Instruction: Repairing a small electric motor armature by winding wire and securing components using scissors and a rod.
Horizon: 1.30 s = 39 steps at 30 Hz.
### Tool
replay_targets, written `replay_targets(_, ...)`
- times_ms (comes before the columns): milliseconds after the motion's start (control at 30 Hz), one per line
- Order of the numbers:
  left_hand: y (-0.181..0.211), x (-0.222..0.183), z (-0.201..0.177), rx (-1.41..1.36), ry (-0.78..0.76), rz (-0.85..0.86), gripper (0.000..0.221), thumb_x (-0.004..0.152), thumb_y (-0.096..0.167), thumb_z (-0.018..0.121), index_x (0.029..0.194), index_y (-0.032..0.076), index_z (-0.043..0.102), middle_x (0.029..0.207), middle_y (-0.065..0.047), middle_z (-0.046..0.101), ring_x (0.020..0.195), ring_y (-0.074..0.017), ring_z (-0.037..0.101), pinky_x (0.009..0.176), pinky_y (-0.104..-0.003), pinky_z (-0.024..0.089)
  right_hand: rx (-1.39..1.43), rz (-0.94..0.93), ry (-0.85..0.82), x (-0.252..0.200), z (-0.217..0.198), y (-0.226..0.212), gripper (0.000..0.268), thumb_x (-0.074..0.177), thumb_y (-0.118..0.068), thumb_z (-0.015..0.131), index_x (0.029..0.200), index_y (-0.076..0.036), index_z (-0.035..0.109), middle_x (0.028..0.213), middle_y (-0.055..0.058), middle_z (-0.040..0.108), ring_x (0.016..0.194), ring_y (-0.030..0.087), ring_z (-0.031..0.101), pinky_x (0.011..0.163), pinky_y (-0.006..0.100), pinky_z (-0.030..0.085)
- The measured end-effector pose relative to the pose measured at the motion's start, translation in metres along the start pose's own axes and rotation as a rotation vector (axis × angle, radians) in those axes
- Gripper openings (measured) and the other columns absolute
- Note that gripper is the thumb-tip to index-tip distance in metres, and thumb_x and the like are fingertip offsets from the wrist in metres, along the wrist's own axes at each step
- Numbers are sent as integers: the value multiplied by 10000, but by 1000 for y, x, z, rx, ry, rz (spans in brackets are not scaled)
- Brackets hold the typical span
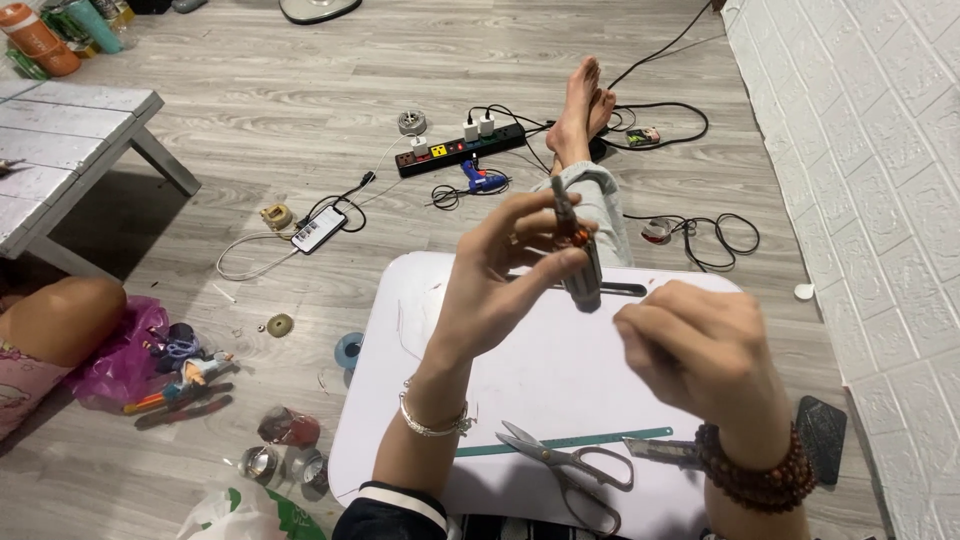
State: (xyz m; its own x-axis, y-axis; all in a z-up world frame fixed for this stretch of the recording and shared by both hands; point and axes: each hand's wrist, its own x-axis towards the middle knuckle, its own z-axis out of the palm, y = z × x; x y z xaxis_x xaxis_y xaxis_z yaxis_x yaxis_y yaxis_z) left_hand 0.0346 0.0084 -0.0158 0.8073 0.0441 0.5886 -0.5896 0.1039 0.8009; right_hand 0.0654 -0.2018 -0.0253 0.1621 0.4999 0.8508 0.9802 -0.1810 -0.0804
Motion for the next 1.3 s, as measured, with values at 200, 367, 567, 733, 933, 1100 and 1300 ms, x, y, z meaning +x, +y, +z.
replay_targets(200, 3, -1, -8, -11, 89, 22, 493, 900, 192, 775, 1351, 124, 589, 1092, -194, 735, 960, -307, 736, 744, -368, 629, 17, 45, -164, 32, -7, -29, 105, 830, 10, 647, 753, -58, 672, 543, 43, 529, 410, 164, 485, 366, 248, 396)
replay_targets(367, 7, -5, -4, -17, 41, 60, 479, 903, 131, 762, 1344, 134, 574, 1137, -135, 737, 1004, -238, 742, 842, -331, 640, 1, 84, -161, 29, -12, -31, 76, 765, 13, 697, 727, -51, 682, 580, 23, 575, 414, 117, 455, 363, 234, 350)
replay_targets(567, 12, -3, -1, 34, -84, 143, 489, 900, 91, 753, 1337, 163, 549, 1192, -55, 718, 1057, -171, 731, 1059, -373, 616, 17, 138, -117, 27, -16, -35, 70, 710, 41, 719, 727, -20, 689, 619, 39, 635, 440, 91, 470, 380, 216, 338)
replay_targets(733, 16, -4, 7, 2, -150, 135, 478, 882, 27, 745, 1298, 146, 541, 1236, -73, 695, 1041, -197, 736, 1024, -377, 656, 76, 164, -55, 30, -17, -43, 94, 695, 64, 691, 758, -5, 685, 626, 35, 633, 456, 98, 482, 410, 220, 350)
replay_targets(933, 18, -5, 15, -119, -210, 81, 412, 886, -18, 735, 1238, 118, 571, 1272, -101, 673, 1114, -199, 701, 1027, -345, 625, 111, 194, 45, 21, -18, -37, 91, 742, 19, 681, 819, -17, 712, 618, 37, 629, 424, 68, 405, 391, 212, 292)
replay_targets(1100, 12, -8, 17, -170, -217, 52, 405, 855, -17, 752, 1183, 116, 554, 1282, -124, 663, 1107, -184, 687, 1015, -325, 608, 342, 299, 80, 15, -20, -32, 93, 781, -32, 623, 839, -25, 694, 552, -12, 600, 417, 48, 411, 404, 193, 305)
replay_targets(1300, 17, -6, 16, -112, -245, 43, 394, 762, -32, 794, 1043, 108, 557, 1219, -157, 685, 1057, -226, 718, 954, -349, 643, 403, 396, 117, 9, -30, -27, 50, 804, -31, 621, 806, -15, 668, 582, -4, 580, 458, 59, 380, 454, 193, 329)
